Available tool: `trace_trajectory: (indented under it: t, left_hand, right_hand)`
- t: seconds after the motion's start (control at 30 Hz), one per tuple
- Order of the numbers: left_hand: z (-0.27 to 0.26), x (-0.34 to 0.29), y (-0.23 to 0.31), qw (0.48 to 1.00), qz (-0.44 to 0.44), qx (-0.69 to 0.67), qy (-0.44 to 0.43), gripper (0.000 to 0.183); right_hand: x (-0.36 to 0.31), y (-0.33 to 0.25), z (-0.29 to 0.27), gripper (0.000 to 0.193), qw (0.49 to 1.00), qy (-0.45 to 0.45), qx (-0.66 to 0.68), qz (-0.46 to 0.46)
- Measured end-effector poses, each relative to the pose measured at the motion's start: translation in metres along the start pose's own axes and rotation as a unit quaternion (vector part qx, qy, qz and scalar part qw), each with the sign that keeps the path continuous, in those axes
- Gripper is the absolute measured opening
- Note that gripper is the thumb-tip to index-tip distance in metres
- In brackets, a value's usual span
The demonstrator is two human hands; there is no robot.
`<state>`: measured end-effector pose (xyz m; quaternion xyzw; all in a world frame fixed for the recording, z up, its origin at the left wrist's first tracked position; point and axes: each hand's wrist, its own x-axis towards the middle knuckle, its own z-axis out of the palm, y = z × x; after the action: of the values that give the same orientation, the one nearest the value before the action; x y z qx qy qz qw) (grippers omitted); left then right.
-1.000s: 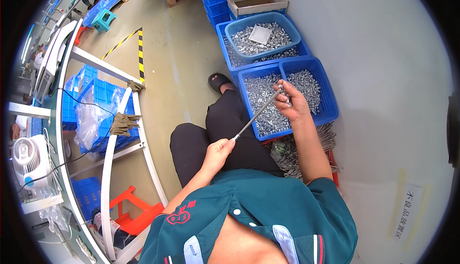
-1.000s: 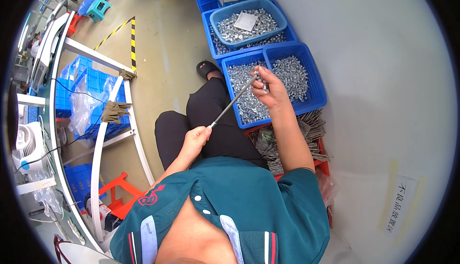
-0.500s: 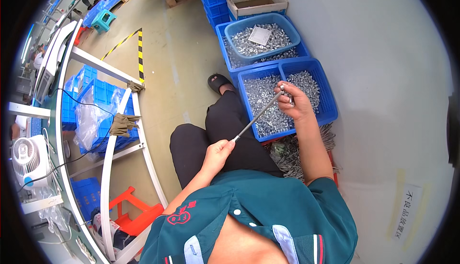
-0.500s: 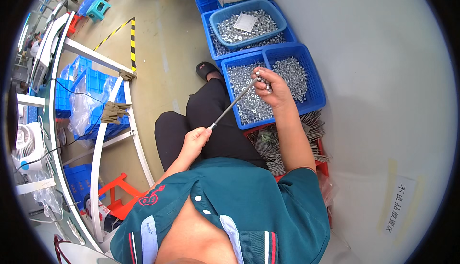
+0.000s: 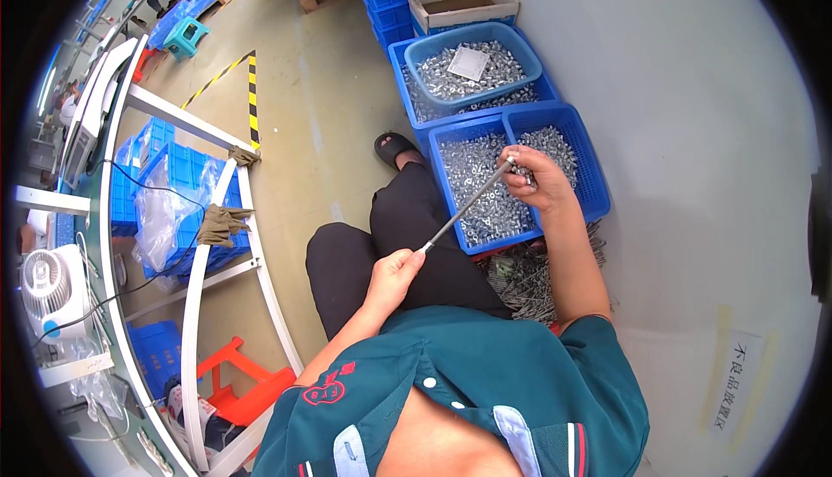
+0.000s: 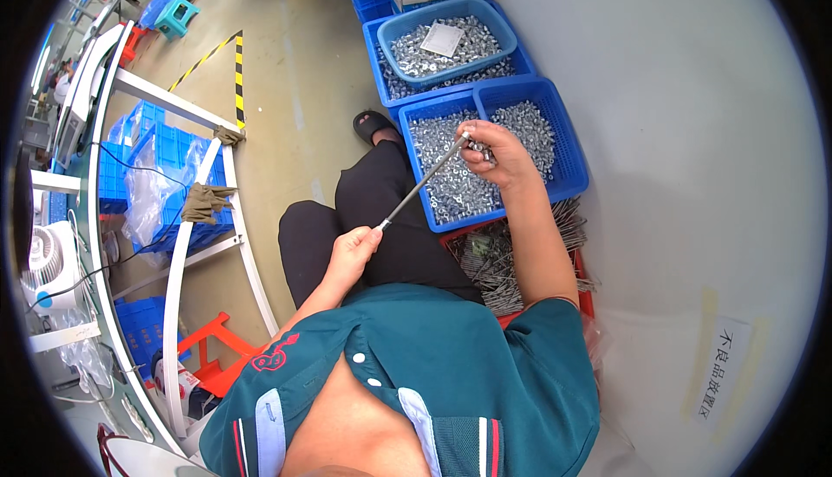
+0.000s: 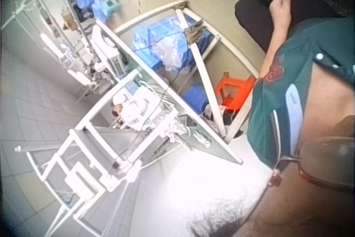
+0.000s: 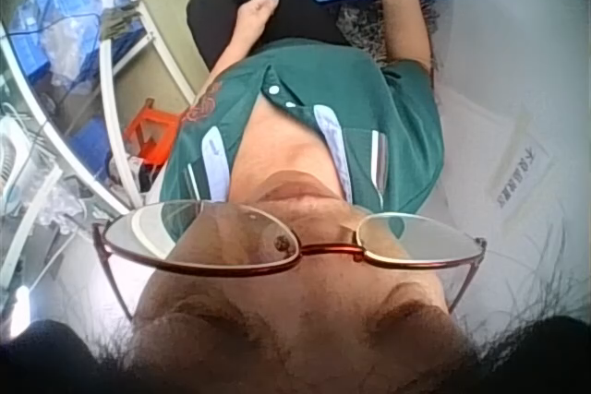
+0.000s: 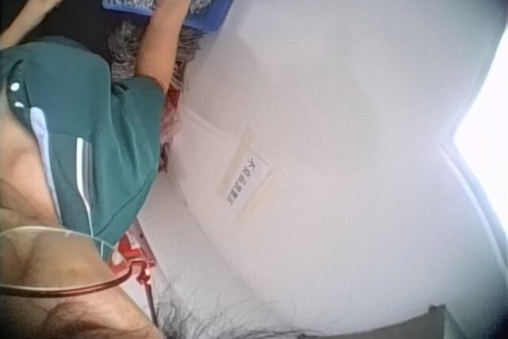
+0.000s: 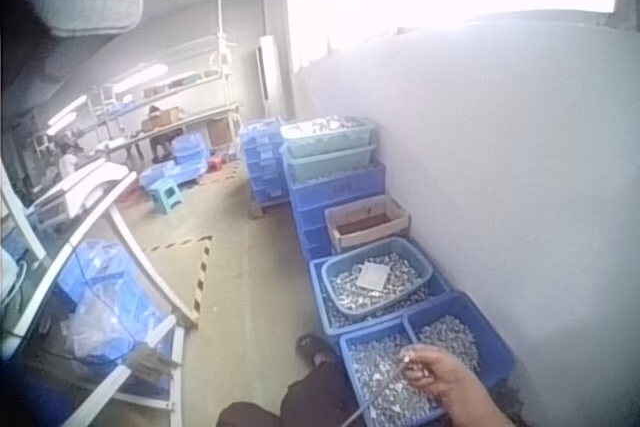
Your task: The recorder picks up small metal rings from a blue bin and slides them onto a metal rod for inspection or counting.
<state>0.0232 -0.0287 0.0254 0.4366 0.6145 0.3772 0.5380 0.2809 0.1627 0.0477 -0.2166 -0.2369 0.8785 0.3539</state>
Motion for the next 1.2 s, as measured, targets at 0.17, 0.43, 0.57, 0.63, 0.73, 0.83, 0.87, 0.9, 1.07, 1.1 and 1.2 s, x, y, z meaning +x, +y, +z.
trace_trajectory:
  t: [0.17, 0.43, 0.57, 0.63, 0.73, 0.83, 0.87, 0.9, 1.07, 1.1, 1.2]
  left_hand:
    - [0.003, 0.002, -0.002, 0.999, 0.022, 0.015, 0.033, 0.039]
    - [0.005, 0.007, 0.002, 0.999, 0.023, -0.002, 0.035, 0.038]
    - [0.006, 0.008, 0.013, 0.991, -0.050, -0.120, -0.036, 0.037]
    - [0.007, 0.009, 0.025, 0.987, -0.063, -0.133, -0.056, 0.038]
    - [0.008, 0.013, 0.035, 0.979, -0.109, -0.150, -0.080, 0.038]
    - [0.010, 0.020, 0.038, 0.967, -0.134, -0.186, -0.107, 0.038]
    - [0.011, 0.023, 0.038, 0.964, -0.122, -0.207, -0.117, 0.039]
    - [0.011, 0.024, 0.038, 0.959, -0.110, -0.228, -0.126, 0.040]
    - [0.011, 0.028, 0.039, 0.965, -0.071, -0.222, -0.117, 0.040]
    - [0.010, 0.028, 0.039, 0.970, -0.075, -0.206, -0.106, 0.040]
    - [0.007, 0.022, 0.036, 0.979, -0.069, -0.177, -0.076, 0.039]
  right_hand:
    - [-0.001, -0.012, 0.021, 0.010, 0.983, 0.120, -0.137, 0.004]
    - [0.002, -0.015, 0.031, 0.009, 0.981, 0.111, -0.157, -0.004]
    - [0.005, -0.009, 0.027, 0.012, 0.985, 0.109, -0.133, -0.019]
    - [0.005, -0.008, 0.027, 0.016, 0.997, 0.055, -0.043, -0.042]
    - [0.004, -0.006, 0.025, 0.021, 0.999, 0.001, 0.004, -0.048]
    - [0.003, 0.004, 0.024, 0.023, 0.999, -0.043, -0.020, -0.011]
    - [0.002, 0.007, 0.025, 0.023, 0.997, -0.049, -0.059, 0.016]
    - [0.002, 0.010, 0.026, 0.022, 0.993, -0.040, -0.104, 0.047]
    - [0.006, 0.017, 0.010, 0.027, 0.996, 0.068, -0.027, 0.046]
    - [0.006, 0.016, 0.006, 0.029, 0.995, 0.085, -0.001, 0.046]
    - [0.008, 0.013, 0.004, 0.029, 0.993, 0.075, 0.089, 0.036]
